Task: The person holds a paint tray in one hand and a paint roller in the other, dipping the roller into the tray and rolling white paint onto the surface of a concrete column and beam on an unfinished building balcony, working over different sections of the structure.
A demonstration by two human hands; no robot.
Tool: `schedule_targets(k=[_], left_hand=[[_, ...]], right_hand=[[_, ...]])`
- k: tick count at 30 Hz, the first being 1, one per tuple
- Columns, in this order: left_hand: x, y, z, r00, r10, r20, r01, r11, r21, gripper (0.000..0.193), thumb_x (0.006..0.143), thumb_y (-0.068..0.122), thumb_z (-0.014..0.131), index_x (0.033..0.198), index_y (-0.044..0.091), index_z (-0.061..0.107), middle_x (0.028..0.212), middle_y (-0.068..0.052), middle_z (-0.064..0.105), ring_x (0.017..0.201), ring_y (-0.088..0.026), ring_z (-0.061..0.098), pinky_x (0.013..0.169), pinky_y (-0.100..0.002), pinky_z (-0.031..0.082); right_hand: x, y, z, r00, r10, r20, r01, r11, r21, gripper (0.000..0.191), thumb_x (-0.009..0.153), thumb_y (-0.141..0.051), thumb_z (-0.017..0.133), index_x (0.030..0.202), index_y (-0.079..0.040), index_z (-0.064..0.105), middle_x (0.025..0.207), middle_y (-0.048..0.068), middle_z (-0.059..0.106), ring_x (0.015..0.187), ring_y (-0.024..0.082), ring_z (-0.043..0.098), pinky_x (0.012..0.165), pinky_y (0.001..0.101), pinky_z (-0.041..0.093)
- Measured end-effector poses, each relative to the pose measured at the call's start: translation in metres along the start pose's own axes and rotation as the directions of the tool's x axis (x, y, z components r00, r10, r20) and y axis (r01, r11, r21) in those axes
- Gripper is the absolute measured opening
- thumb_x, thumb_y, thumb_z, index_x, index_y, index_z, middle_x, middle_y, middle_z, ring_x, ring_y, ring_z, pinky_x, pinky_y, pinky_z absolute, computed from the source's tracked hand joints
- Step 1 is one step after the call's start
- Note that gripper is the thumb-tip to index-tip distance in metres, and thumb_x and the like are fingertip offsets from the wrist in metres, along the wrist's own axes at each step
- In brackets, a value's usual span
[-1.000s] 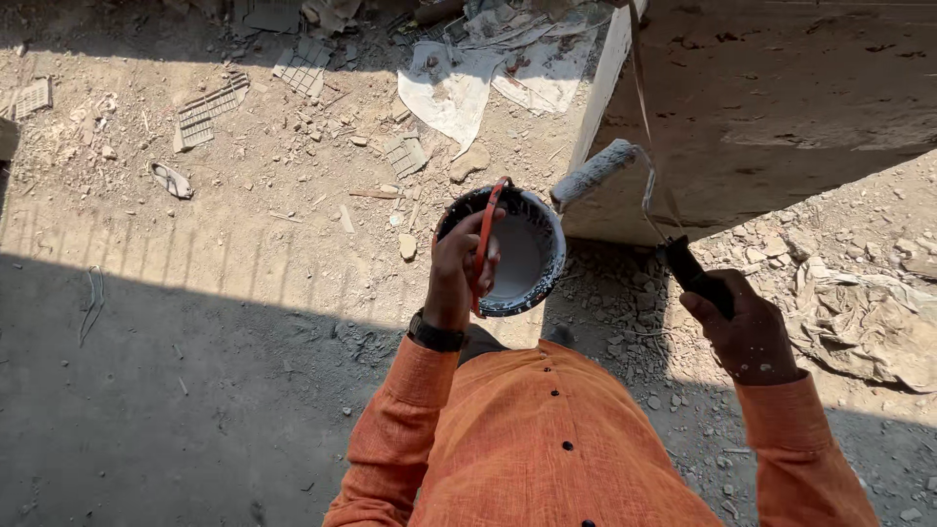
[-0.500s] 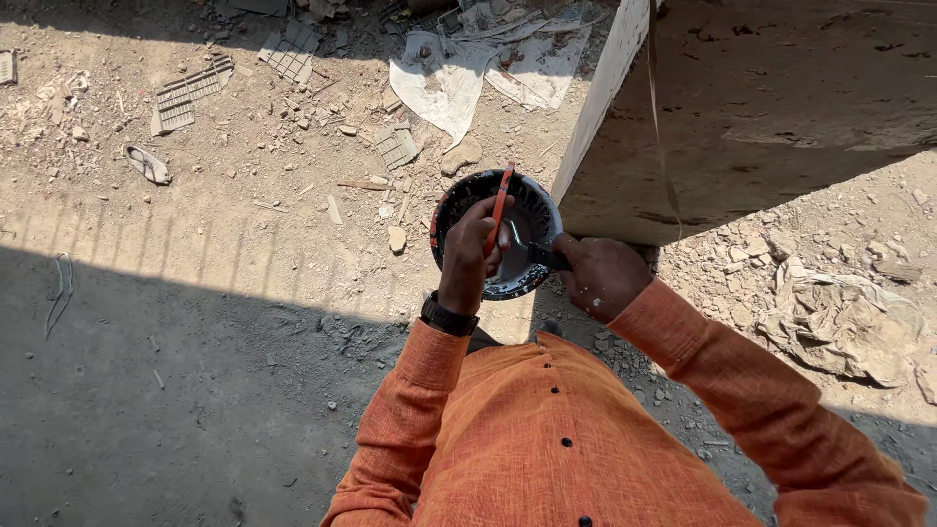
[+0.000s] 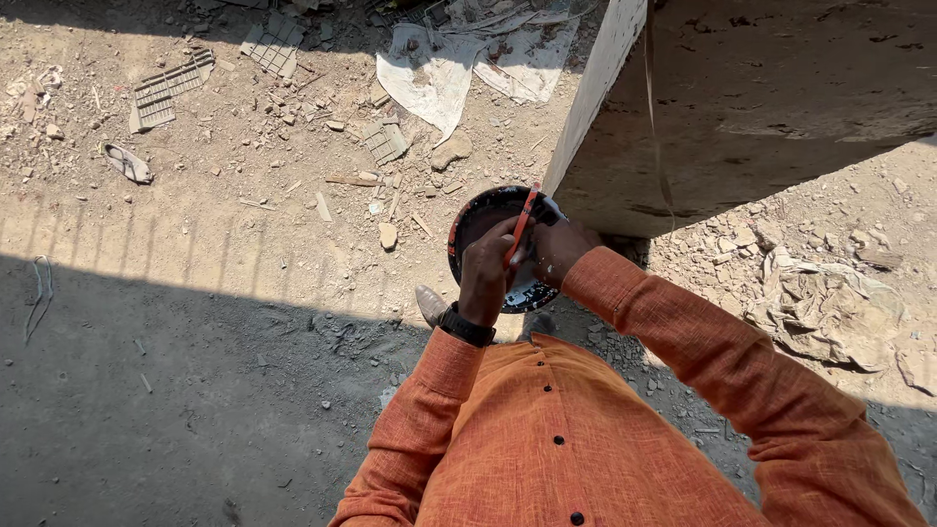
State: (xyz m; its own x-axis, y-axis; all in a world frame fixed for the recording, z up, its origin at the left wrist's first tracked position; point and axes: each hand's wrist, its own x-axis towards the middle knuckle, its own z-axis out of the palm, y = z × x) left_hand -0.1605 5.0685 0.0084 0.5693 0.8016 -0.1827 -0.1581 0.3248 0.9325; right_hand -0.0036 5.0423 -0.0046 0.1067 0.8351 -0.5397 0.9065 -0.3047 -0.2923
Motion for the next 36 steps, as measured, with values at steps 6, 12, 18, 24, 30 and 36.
schedule_targets(k=[6,12,18,24,30,36], left_hand=[[0.005,-0.009,0.007,0.999,0.0,0.032,0.0,1.0,-0.006,0.049,0.102,0.029,0.043,0.13,-0.002,0.069,0.07,0.005,0.055,0.053,-0.002,0.039,0.046,-0.02,0.028],[0.006,-0.013,0.021,0.999,-0.031,0.041,0.033,0.998,-0.049,0.049,0.103,0.028,0.041,0.132,-0.001,0.067,0.069,0.005,0.053,0.052,-0.002,0.039,0.045,-0.02,0.029],[0.017,0.0,0.018,0.996,-0.084,0.022,0.086,0.992,-0.094,0.049,0.1,0.023,0.035,0.131,0.0,0.066,0.067,0.005,0.05,0.047,-0.002,0.034,0.042,-0.02,0.024],[0.029,0.014,0.008,0.998,-0.043,0.041,0.048,0.99,-0.136,0.049,0.101,0.024,0.033,0.128,-0.001,0.066,0.068,0.004,0.049,0.046,-0.003,0.03,0.041,-0.022,0.022],[0.053,0.021,0.005,0.992,-0.09,0.086,0.104,0.98,-0.172,0.046,0.102,0.028,0.037,0.126,0.0,0.064,0.066,0.004,0.049,0.044,-0.004,0.028,0.039,-0.024,0.02],[0.07,0.031,0.013,0.993,-0.09,0.079,0.102,0.982,-0.157,0.049,0.1,0.029,0.039,0.127,-0.001,0.066,0.066,0.003,0.05,0.043,-0.005,0.027,0.039,-0.025,0.02]], right_hand=[[-0.004,0.016,0.003,0.997,0.069,-0.038,-0.065,0.993,0.097,0.037,0.086,-0.027,0.072,0.114,-0.004,0.067,0.095,0.021,0.073,0.086,0.038,0.073,0.073,0.0482,0.059],[0.009,0.038,0.005,0.992,0.119,0.039,-0.121,0.991,0.058,0.028,0.084,-0.029,0.074,0.089,-0.002,0.075,0.093,0.022,0.075,0.083,0.036,0.073,0.074,0.0468,0.059],[-0.021,0.06,0.006,0.998,0.063,-0.029,-0.06,0.994,0.093,0.039,0.09,-0.029,0.068,0.109,0.005,0.065,0.086,0.023,0.073,0.078,0.038,0.074,0.072,0.0478,0.059],[-0.094,0.068,0.011,0.929,0.117,-0.352,-0.004,0.952,0.305,0.064,0.08,-0.027,0.072,0.136,-0.002,0.052,0.095,0.02,0.072,0.077,0.037,0.072,0.071,0.0481,0.057],[-0.13,0.075,0.051,0.897,0.298,-0.325,-0.093,0.848,0.521,0.047,0.085,-0.022,0.075,0.128,-0.007,0.063,0.108,0.017,0.067,0.088,0.03,0.07,0.079,0.0412,0.056],[-0.138,0.091,0.1,0.829,0.385,-0.405,0.095,0.618,0.781,0.048,0.083,-0.02,0.072,0.127,-0.009,0.06,0.093,0.011,0.077,0.084,0.024,0.074,0.079,0.0365,0.058]])
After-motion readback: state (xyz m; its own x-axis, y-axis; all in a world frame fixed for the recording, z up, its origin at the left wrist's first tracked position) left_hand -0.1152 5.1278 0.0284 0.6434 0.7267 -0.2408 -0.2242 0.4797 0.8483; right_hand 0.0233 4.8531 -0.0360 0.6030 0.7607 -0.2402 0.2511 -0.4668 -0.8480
